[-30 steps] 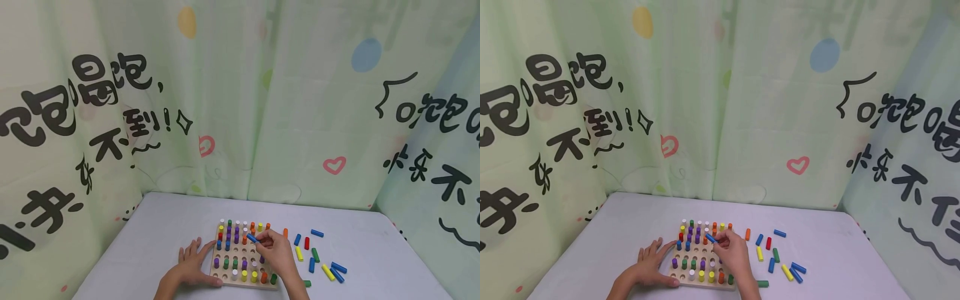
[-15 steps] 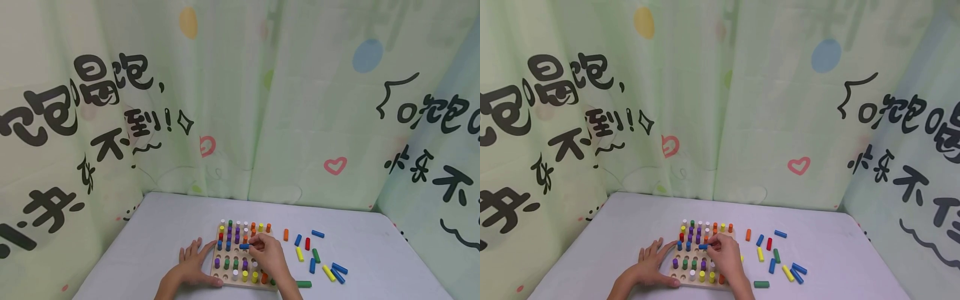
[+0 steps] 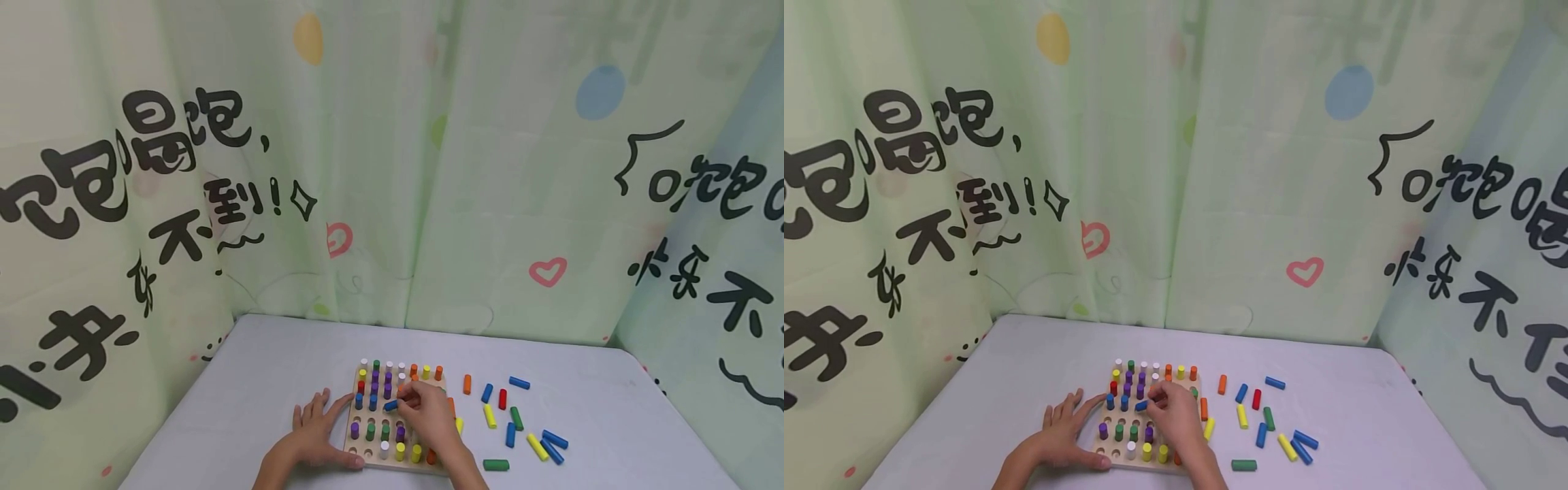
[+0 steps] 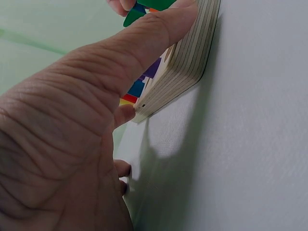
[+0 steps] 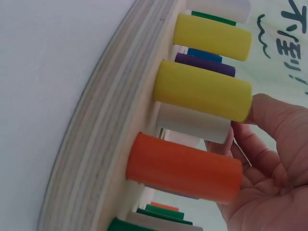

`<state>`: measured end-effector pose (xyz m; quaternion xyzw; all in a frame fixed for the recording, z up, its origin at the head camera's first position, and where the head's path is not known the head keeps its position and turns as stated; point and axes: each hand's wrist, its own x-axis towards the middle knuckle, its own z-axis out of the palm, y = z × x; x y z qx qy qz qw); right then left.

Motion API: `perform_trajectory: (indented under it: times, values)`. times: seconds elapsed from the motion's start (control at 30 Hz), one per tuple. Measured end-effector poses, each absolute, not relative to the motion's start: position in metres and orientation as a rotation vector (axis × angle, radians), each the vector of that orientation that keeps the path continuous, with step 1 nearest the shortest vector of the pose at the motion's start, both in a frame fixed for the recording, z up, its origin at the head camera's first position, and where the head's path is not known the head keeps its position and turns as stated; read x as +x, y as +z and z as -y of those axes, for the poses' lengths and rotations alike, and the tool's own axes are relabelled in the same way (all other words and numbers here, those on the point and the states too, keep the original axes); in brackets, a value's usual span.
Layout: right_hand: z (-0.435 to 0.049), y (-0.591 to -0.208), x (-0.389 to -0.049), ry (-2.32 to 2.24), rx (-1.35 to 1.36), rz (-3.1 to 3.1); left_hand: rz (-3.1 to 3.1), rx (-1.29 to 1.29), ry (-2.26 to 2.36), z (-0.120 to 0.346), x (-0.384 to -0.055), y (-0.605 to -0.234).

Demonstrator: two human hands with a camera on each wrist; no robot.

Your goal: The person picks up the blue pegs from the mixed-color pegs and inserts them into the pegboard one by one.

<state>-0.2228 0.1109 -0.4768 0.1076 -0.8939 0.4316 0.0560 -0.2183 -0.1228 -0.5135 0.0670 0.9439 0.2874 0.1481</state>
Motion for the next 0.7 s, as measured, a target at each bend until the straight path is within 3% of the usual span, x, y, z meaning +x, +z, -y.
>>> perform_trajectory:
  times: [0.7]
  values:
    - [-0.1003, -0.4763, -0.2298, 1.289, 0.353, 2.761, -2.68, 0.194, 0.906, 0.124, -0.2196, -0.5186]
